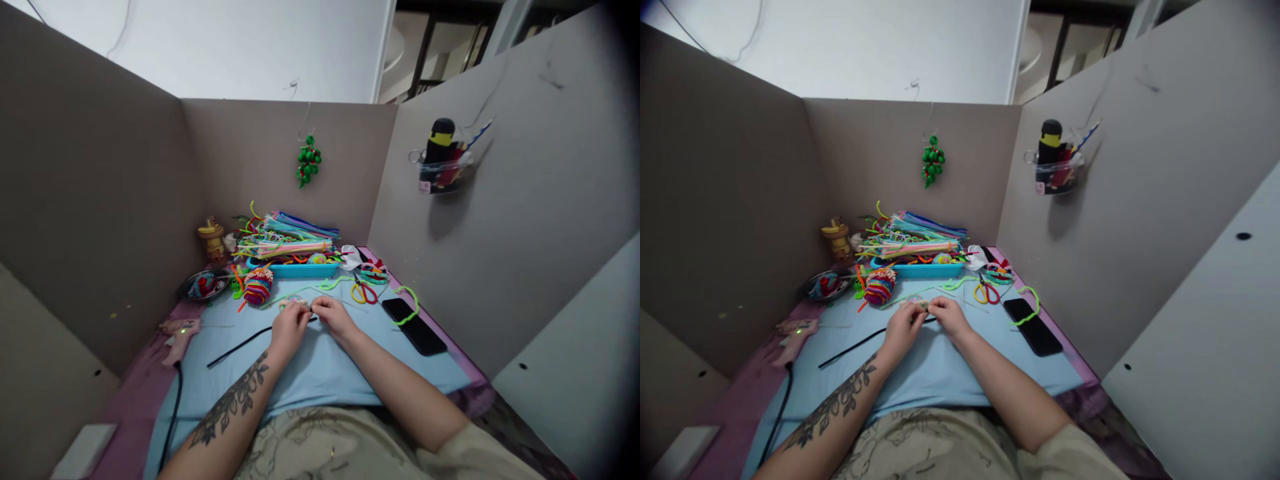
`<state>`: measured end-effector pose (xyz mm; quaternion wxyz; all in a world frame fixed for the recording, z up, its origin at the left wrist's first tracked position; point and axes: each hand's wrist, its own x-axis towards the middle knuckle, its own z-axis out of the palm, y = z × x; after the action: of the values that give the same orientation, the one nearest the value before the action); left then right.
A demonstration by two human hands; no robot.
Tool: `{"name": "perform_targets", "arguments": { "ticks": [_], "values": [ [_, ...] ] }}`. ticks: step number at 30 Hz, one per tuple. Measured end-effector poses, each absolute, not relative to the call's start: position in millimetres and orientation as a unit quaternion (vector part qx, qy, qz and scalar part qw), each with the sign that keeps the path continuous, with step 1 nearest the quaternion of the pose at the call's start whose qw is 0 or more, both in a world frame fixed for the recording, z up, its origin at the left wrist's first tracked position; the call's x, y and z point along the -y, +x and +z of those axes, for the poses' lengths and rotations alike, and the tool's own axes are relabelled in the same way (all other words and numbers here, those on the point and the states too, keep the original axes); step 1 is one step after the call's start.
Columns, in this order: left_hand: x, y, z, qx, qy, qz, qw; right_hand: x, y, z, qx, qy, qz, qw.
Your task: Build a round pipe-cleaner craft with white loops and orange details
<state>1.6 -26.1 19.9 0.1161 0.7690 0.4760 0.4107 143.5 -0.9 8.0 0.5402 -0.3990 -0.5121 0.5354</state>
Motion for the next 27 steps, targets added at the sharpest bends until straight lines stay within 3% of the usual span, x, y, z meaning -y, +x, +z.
{"name": "perform_targets", "arguments": {
  "ticks": [5, 10, 12, 15, 19, 23, 27],
  "values": [
    [28.1, 7.2, 20.6, -0.484, 0.75, 0.439, 0.102, 1.3, 133.3, 4.4, 0.368, -0.341, 0.675, 0.541],
    [28.8, 4.9, 21.2, -0.481, 0.748, 0.45, 0.084, 2.9, 137.8, 10.7, 0.378, -0.347, 0.676, 0.53],
    [28.2, 1.4, 21.2, -0.484, 0.75, 0.444, 0.078, 2.8, 144.6, 15.0, 0.439, -0.372, 0.622, 0.531],
    [26.7, -3.0, 19.8, -0.494, 0.767, 0.406, 0.046, 3.2, 157.1, 20.6, 0.589, -0.401, 0.453, 0.536],
    [24.1, -2.9, 14.6, -0.501, 0.797, 0.337, -0.014, 4.9, 166.1, 21.3, 0.754, -0.394, 0.237, 0.469],
    [23.6, -1.2, 11.3, -0.499, 0.809, 0.309, -0.026, 3.8, 164.6, 16.6, 0.795, -0.392, 0.162, 0.434],
    [24.6, -2.7, 13.3, -0.486, 0.808, 0.332, 0.027, 1.2, 163.0, 13.3, 0.796, -0.392, 0.157, 0.434]
  ]
}}
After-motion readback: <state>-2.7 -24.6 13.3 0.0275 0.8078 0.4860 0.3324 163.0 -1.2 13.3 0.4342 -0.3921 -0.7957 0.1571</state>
